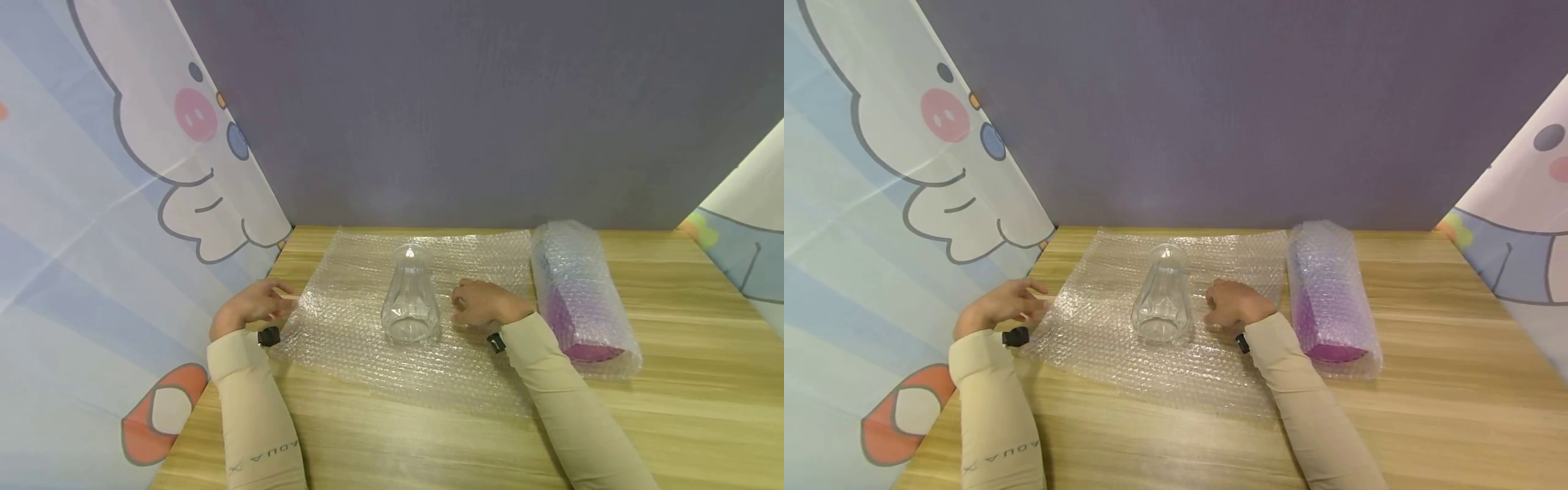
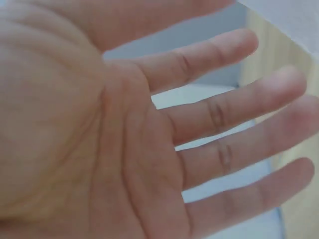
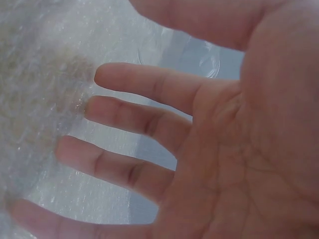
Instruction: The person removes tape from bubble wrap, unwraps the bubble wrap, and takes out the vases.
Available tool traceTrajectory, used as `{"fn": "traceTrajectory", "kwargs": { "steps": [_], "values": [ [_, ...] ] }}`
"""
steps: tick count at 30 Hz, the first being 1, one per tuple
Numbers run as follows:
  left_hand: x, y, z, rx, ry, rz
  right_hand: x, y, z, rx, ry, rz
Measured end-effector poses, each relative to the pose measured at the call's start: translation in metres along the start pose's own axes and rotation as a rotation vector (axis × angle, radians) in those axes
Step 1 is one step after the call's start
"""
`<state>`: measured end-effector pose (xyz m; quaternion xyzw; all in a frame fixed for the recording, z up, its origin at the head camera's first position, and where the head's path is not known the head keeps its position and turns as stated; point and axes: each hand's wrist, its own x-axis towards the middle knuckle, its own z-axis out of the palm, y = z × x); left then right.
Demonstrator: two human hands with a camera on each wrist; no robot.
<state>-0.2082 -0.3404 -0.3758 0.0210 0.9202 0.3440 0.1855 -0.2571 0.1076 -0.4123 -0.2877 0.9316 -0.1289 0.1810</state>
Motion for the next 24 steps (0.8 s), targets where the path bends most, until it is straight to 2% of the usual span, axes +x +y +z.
{"fn": "traceTrajectory", "kwargs": {
  "steps": [2, 5, 8, 11, 15, 17, 21, 24],
  "values": [
    [-0.002, 0.013, 0.0, 0.07, 0.038, 0.016, 0.0, 0.0, 0.0, 0.001, -0.001, 0.006],
    [0.001, 0.036, 0.005, 0.115, 0.087, 0.049, 0.0, -0.001, 0.0, 0.0, -0.001, 0.006],
    [0.014, 0.057, 0.019, 0.115, 0.089, 0.079, -0.001, -0.002, 0.0, -0.005, 0.0, 0.002],
    [0.035, 0.072, 0.04, 0.124, 0.064, 0.122, -0.002, -0.002, 0.0, -0.01, 0.007, 0.0],
    [0.062, 0.081, 0.071, 0.173, 0.031, 0.124, -0.002, -0.002, 0.0, -0.004, 0.006, 0.006],
    [0.072, 0.083, 0.084, 0.182, 0.02, 0.105, -0.002, -0.001, 0.0, 0.003, 0.001, 0.002],
    [0.084, 0.084, 0.102, 0.22, 0.024, 0.086, -0.002, 0.003, -0.001, 0.017, -0.011, -0.012],
    [0.086, 0.086, 0.11, 0.281, 0.04, 0.048, -0.004, 0.004, -0.004, 0.042, -0.024, -0.038]
  ]
}}
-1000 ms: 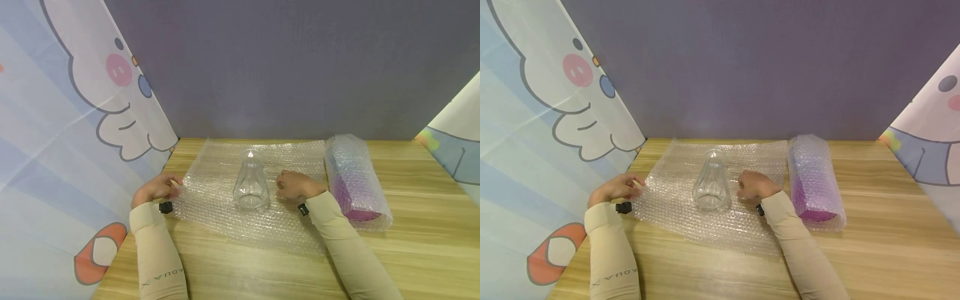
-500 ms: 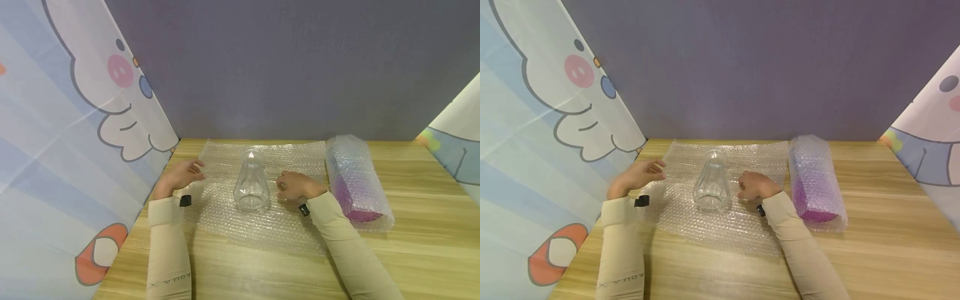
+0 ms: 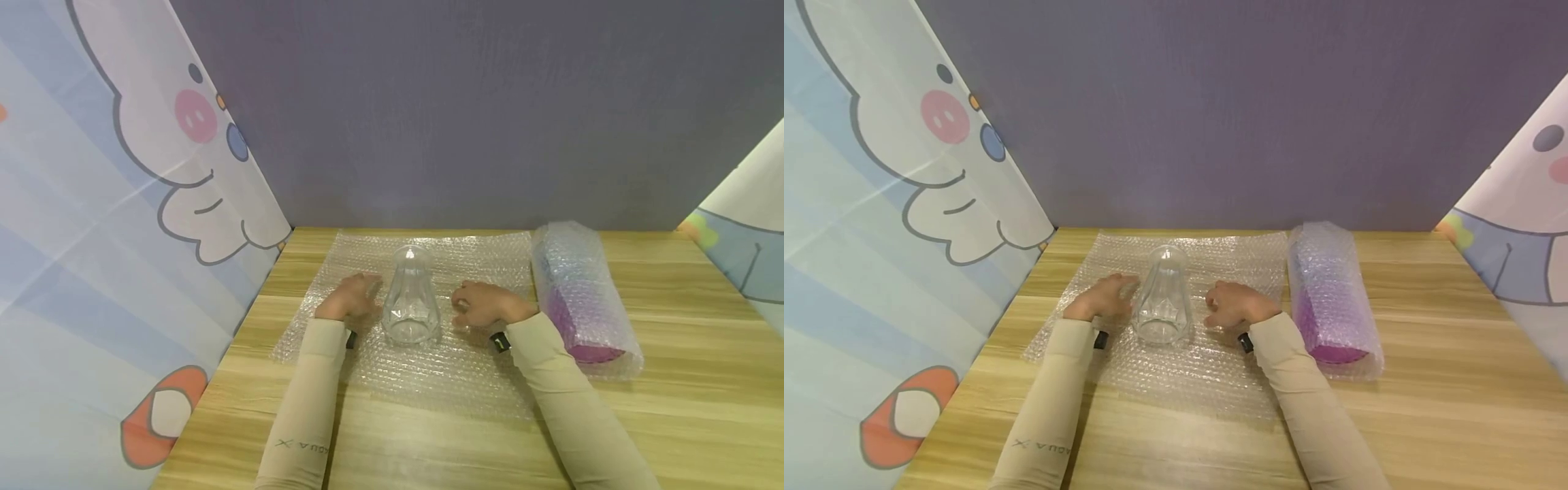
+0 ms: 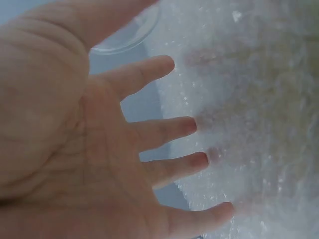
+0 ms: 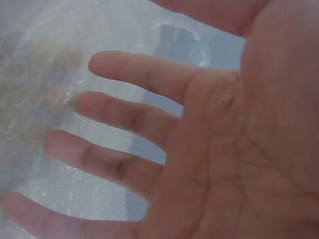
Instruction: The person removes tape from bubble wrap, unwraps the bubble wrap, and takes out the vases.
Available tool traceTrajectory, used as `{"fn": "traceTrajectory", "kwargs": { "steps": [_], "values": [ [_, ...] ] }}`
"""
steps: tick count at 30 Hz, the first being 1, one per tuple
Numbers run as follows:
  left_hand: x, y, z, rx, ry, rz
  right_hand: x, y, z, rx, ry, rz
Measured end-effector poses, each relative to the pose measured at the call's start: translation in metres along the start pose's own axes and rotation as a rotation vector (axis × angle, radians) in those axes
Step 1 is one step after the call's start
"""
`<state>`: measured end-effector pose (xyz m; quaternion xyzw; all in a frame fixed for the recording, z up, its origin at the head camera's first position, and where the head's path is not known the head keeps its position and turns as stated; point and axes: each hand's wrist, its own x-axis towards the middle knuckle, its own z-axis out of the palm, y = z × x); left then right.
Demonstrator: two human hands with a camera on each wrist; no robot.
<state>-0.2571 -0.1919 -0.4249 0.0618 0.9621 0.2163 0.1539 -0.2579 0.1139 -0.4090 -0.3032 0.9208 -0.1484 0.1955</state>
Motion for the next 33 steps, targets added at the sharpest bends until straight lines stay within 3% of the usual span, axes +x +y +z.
{"fn": "traceTrajectory", "kwargs": {
  "steps": [7, 14, 20, 25, 33],
  "values": [
    [-0.001, 0.007, 0.006, 0.122, -0.03, -0.043, -0.013, -0.007, -0.013, 0.06, 0.021, -0.047],
    [-0.004, 0.008, 0.007, 0.114, -0.034, -0.054, -0.03, -0.032, -0.029, 0.074, 0.185, -0.087],
    [-0.007, 0.008, 0.007, 0.081, -0.032, -0.074, -0.035, -0.048, -0.036, 0.192, 0.287, -0.047],
    [-0.008, 0.01, 0.006, 0.066, -0.041, -0.094, -0.027, -0.051, -0.03, 0.285, 0.285, -0.009],
    [-0.008, 0.01, 0.006, 0.082, -0.037, -0.107, 0.003, -0.052, -0.003, 0.356, 0.222, 0.011]
  ]
}}
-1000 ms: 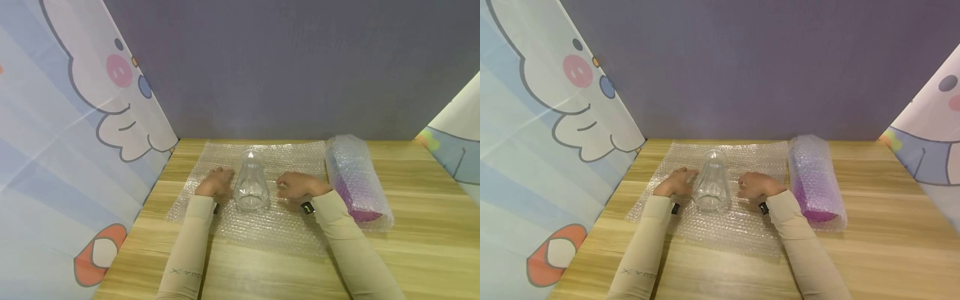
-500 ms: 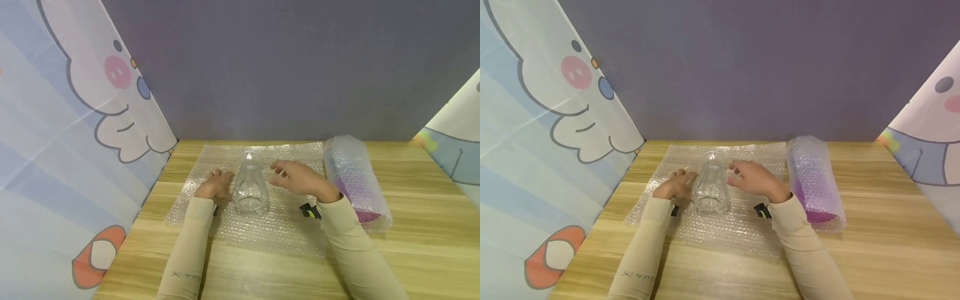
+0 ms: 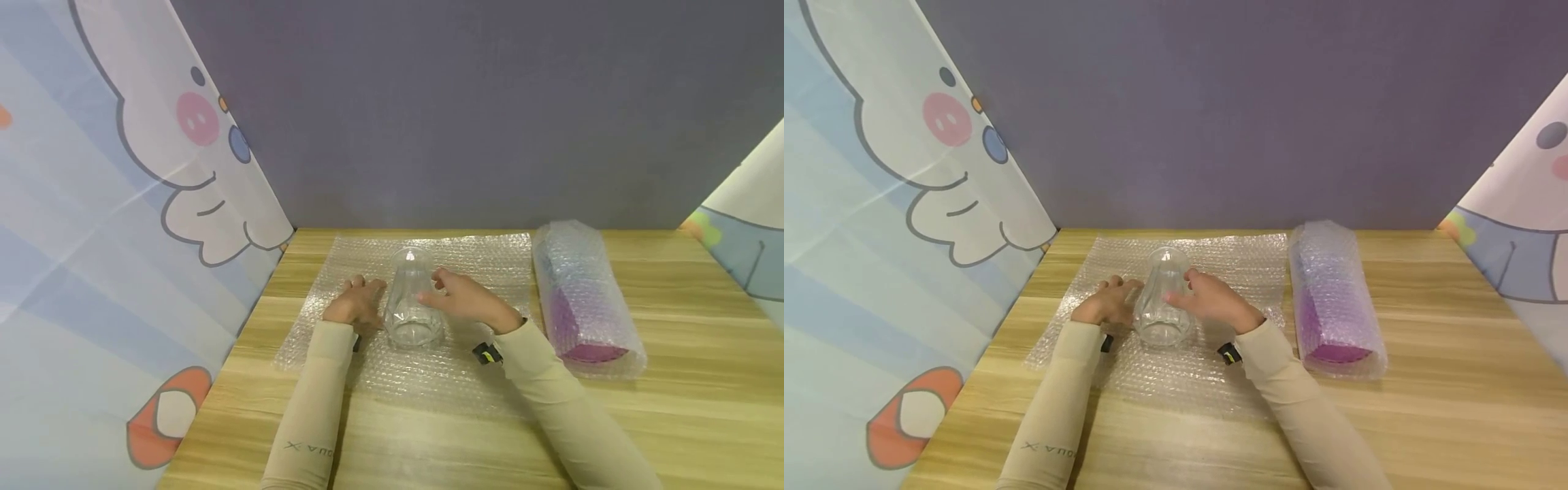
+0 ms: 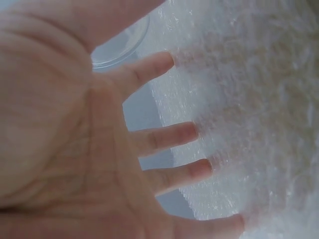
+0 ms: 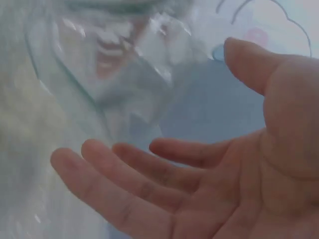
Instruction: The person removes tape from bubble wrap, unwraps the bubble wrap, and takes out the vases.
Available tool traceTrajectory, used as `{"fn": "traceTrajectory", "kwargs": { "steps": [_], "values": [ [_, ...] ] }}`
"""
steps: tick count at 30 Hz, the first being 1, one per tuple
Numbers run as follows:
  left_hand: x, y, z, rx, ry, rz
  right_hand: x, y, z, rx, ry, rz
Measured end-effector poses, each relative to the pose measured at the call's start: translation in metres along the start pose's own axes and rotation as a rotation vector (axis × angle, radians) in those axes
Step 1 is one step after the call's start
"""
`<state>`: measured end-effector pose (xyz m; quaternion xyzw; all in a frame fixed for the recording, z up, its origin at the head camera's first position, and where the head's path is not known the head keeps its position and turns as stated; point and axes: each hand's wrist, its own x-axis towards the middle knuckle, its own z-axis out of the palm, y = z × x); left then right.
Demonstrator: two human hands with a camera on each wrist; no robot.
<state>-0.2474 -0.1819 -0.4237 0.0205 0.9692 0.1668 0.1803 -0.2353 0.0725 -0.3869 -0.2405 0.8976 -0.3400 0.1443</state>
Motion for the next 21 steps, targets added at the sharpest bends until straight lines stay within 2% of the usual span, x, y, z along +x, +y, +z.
{"fn": "traceTrajectory", "kwargs": {
  "steps": [5, 11, 16, 18, 21],
  "values": [
    [0.001, 0.001, 0.001, 0.008, 0.002, -0.02, 0.006, -0.002, 0.014, 0.062, 0.007, 0.04],
    [0.003, 0.001, 0.003, 0.014, -0.009, -0.032, 0.014, 0.001, 0.026, 0.139, -0.032, 0.095],
    [0.004, 0.0, 0.002, 0.039, -0.006, -0.026, 0.02, 0.008, 0.032, 0.336, -0.088, 0.147],
    [0.005, 0.001, 0.002, 0.044, -0.006, -0.025, 0.022, 0.011, 0.033, 0.419, -0.122, 0.152],
    [0.005, 0.002, 0.001, 0.047, -0.005, -0.018, 0.022, 0.015, 0.034, 0.482, -0.159, 0.133]
  ]
}}
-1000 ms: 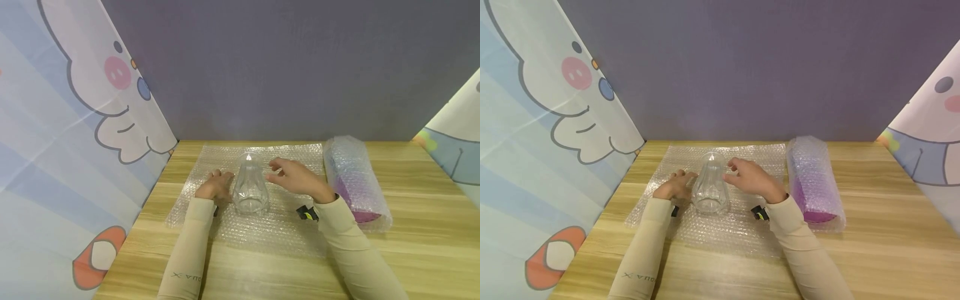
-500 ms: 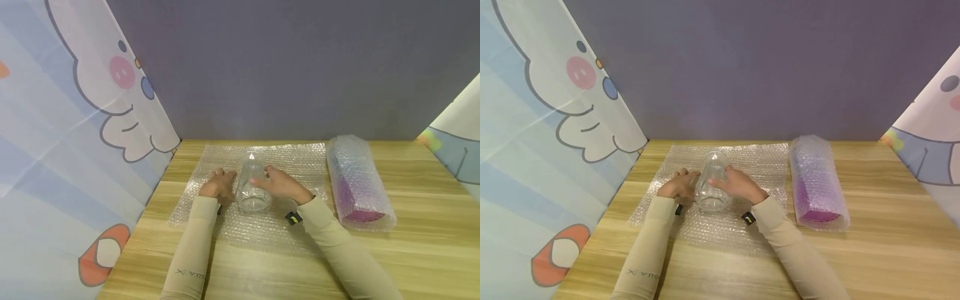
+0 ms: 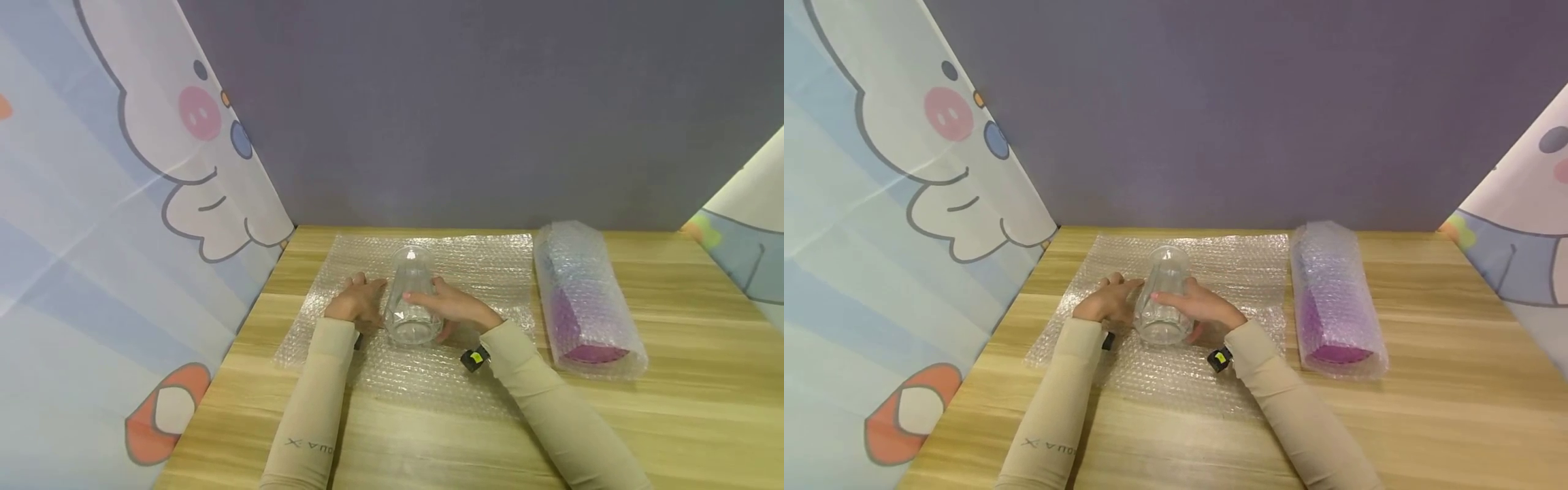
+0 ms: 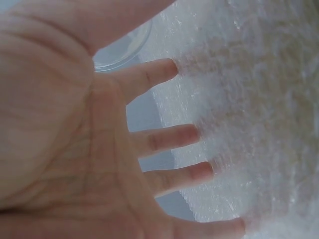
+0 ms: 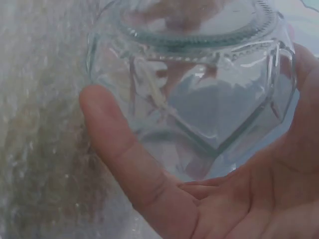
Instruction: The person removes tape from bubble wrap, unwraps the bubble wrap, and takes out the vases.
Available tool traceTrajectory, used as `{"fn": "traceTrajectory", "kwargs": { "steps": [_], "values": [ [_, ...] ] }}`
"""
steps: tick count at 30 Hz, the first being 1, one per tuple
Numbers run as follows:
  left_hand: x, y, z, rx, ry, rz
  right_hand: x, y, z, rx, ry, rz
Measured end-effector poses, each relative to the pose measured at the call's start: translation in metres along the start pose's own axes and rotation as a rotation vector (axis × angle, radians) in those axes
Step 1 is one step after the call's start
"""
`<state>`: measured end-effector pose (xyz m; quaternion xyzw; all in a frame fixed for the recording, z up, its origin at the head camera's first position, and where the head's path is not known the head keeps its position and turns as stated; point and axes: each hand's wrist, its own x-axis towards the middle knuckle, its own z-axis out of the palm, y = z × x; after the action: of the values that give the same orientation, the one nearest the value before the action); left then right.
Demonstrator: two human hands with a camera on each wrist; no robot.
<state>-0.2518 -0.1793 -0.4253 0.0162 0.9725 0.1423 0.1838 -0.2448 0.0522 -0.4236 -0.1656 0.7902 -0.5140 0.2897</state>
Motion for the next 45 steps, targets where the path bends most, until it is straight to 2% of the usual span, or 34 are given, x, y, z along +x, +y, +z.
{"fn": "traceTrajectory", "kwargs": {
  "steps": [5, 8, 11, 18, 23, 29, 33, 41, 45],
  "values": [
    [-0.001, 0.002, -0.002, 0.009, 0.006, 0.008, 0.001, 0.001, -0.003, 0.116, -0.076, -0.021],
    [-0.001, 0.002, -0.002, 0.013, 0.007, 0.003, 0.001, 0.001, -0.004, 0.182, -0.098, 0.002],
    [-0.002, 0.002, -0.002, 0.013, 0.005, -0.001, 0.002, 0.002, -0.005, 0.213, -0.104, 0.021],
    [-0.002, 0.001, -0.001, 0.013, -0.011, -0.006, 0.005, 0.007, -0.007, 0.227, -0.118, 0.007],
    [0.0, 0.001, -0.001, 0.014, -0.016, -0.011, 0.004, 0.005, -0.01, 0.237, -0.098, 0.026],
    [0.001, 0.0, -0.002, 0.016, -0.018, 0.005, 0.003, -0.001, -0.017, 0.274, -0.041, -0.013],
    [0.0, 0.0, -0.003, 0.002, -0.012, 0.011, 0.0, -0.003, -0.021, 0.378, 0.002, -0.043],
    [0.0, 0.0, -0.002, -0.024, -0.009, 0.016, -0.002, -0.003, -0.028, 0.582, 0.022, -0.092],
    [-0.001, 0.0, -0.002, -0.02, -0.011, 0.02, -0.003, -0.006, -0.027, 0.652, 0.077, -0.114]
  ]
}}
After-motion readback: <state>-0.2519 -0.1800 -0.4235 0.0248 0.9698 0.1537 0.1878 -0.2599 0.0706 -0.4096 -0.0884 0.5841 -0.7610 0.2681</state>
